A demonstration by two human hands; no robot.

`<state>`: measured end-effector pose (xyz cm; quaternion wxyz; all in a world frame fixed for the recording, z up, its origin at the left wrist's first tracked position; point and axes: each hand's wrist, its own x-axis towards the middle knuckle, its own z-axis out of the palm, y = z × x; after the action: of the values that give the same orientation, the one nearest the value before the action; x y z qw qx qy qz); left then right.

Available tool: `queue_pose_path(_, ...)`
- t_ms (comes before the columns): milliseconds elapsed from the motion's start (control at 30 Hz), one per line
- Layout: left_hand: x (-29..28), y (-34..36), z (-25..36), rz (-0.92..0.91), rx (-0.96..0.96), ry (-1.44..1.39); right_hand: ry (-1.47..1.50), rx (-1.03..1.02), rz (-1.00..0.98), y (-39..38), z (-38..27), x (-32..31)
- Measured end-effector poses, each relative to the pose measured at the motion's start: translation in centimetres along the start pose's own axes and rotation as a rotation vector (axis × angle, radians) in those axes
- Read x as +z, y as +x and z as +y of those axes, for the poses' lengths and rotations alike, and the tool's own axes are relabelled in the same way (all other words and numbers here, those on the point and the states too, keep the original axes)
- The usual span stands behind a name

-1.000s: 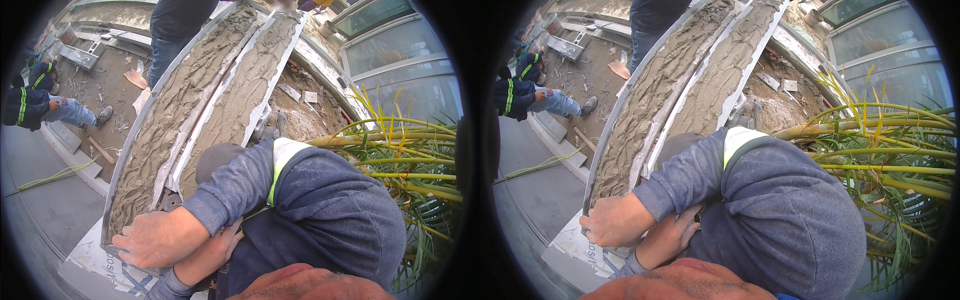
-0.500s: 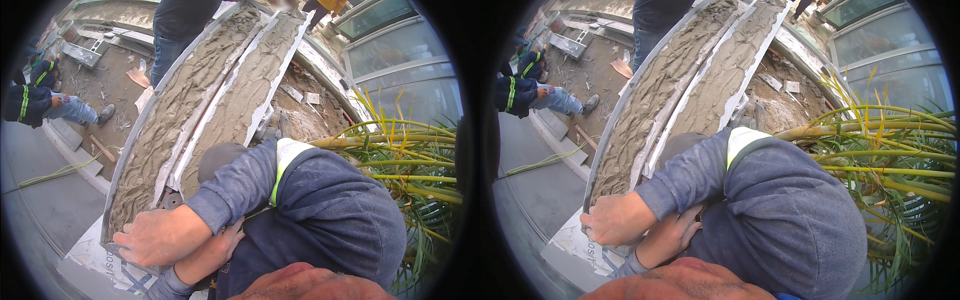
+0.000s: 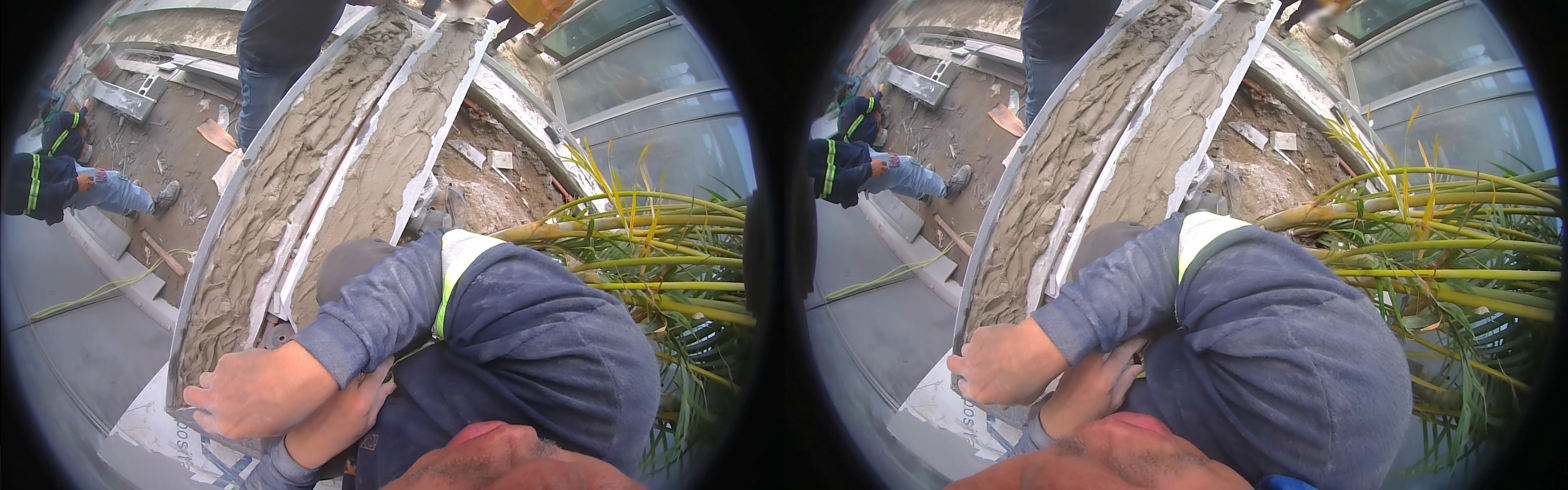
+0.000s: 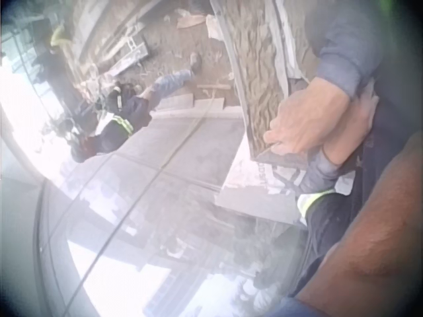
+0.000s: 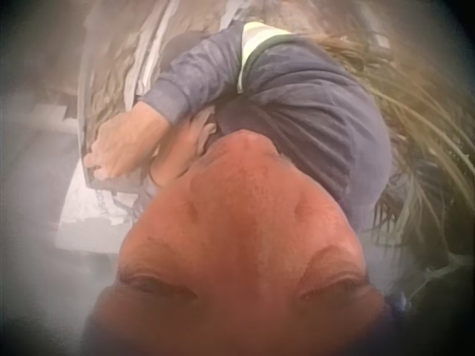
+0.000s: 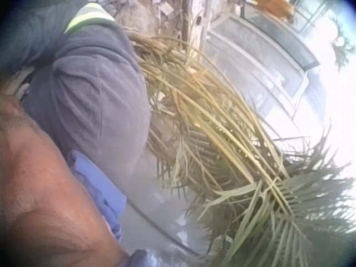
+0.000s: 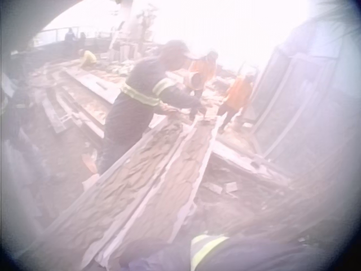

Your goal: The person spreads mortar on a curved surface using a trowel, then places a large stone tile onto the mortar and presses it into place. The person works alongside another worker who is also applying mortar nearby.

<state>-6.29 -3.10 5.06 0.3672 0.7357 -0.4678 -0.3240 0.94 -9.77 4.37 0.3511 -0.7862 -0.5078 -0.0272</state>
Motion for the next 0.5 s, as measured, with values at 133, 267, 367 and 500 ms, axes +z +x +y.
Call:
queue_pose_path(133, -0.1, 0.2, -0.1, 0.018, 0.009, 0.035, -0.018, 0.025, -0.037, 0.1, 0.4, -1.7)
queue_pose_path(267, -0.3, 0.2, 0.2, -0.051, -0.073, 0.003, -0.065, 0.031, 0.068, -0.1, 0.3, -4.4)
queue_pose_path(367, -0.4, 0.4, 0.2, -0.03, -0.048, -0.008, 0.061, 0.112, 0.192, -1.9, 1.6, -6.5)
queue_pose_path(500, 0.0, 0.7, -0.4, 0.089, 0.076, -0.029, -0.077, 0.385, 0.588, -10.1, 9.1, -10.2)
